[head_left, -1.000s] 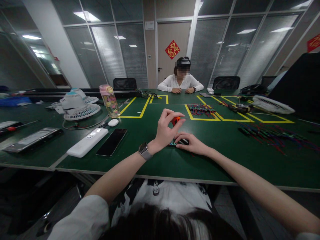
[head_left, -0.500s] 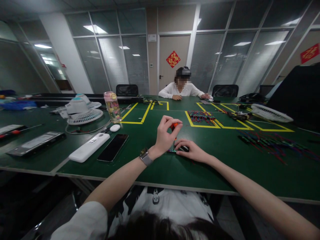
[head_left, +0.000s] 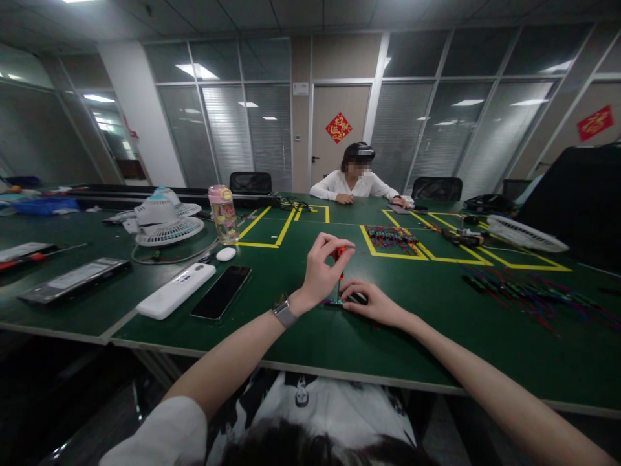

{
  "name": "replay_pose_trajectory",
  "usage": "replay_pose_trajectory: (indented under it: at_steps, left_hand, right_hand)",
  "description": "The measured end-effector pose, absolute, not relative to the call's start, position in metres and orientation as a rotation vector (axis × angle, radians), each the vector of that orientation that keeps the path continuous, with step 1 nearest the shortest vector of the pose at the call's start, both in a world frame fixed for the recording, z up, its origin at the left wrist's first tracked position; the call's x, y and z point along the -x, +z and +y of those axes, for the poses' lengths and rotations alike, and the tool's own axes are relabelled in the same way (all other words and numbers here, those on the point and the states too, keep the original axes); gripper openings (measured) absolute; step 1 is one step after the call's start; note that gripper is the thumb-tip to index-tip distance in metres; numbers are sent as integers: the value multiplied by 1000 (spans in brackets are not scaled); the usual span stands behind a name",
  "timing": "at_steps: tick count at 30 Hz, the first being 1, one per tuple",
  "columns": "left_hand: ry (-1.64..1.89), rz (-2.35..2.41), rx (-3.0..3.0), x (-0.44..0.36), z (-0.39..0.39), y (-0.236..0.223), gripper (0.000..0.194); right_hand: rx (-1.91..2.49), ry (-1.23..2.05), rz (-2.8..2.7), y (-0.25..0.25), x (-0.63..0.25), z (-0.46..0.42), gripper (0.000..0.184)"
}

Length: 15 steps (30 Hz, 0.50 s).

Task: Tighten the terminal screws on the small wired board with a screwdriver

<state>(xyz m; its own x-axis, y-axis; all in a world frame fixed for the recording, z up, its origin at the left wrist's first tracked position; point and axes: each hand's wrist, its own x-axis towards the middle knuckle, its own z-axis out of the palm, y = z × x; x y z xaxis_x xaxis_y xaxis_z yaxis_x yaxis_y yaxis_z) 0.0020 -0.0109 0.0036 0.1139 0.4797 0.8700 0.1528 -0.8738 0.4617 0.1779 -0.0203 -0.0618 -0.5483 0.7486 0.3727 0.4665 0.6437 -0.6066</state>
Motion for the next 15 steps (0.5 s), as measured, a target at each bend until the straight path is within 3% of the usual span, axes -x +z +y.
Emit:
replay_pose_trajectory:
  at_steps: [7, 15]
  left_hand:
    - [1739, 575, -2132, 0, -10, 2, 27]
    - [1779, 584, -2157, -2, -11, 4, 13]
  right_hand:
    - [941, 582, -2245, -63, -178, -19, 14]
    - [951, 599, -2238, -60, -178, -21, 16]
